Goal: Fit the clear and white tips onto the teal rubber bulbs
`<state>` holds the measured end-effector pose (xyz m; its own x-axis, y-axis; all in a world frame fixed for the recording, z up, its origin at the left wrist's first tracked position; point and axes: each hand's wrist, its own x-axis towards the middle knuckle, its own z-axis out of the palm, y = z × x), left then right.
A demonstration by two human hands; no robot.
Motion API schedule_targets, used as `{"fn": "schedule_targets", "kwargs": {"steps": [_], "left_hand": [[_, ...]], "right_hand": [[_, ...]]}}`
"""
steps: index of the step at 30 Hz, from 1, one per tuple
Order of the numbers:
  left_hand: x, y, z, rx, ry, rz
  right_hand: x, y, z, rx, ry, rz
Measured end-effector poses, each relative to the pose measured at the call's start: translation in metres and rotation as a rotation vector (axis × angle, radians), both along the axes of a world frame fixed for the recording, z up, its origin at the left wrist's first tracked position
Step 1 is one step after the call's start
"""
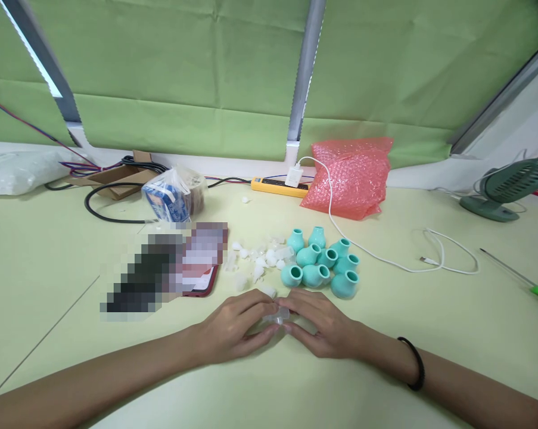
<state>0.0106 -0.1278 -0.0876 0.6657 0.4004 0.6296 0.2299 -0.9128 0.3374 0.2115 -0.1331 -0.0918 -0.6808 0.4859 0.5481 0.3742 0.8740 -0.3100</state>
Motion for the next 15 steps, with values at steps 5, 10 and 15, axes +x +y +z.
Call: {"fn": "schedule_targets", "kwargs": {"steps": [5, 10, 15], "left_hand": [[0.0000, -0.0002, 0.0000, 0.024, 0.011, 0.005], [0.0004, -0.0008, 0.0000, 0.045, 0.008, 0.010], [0.0013, -0.0005, -0.0010, 0.062, 0.003, 0.009]], "right_hand": [[-0.0012, 0.0002, -0.0003, 0.003, -0.018, 0.005], [-0.0009, 0.0011, -0.0014, 0.013, -0.034, -0.001], [-0.0009, 0.0005, -0.0022, 0.015, -0.040, 0.003]]}}
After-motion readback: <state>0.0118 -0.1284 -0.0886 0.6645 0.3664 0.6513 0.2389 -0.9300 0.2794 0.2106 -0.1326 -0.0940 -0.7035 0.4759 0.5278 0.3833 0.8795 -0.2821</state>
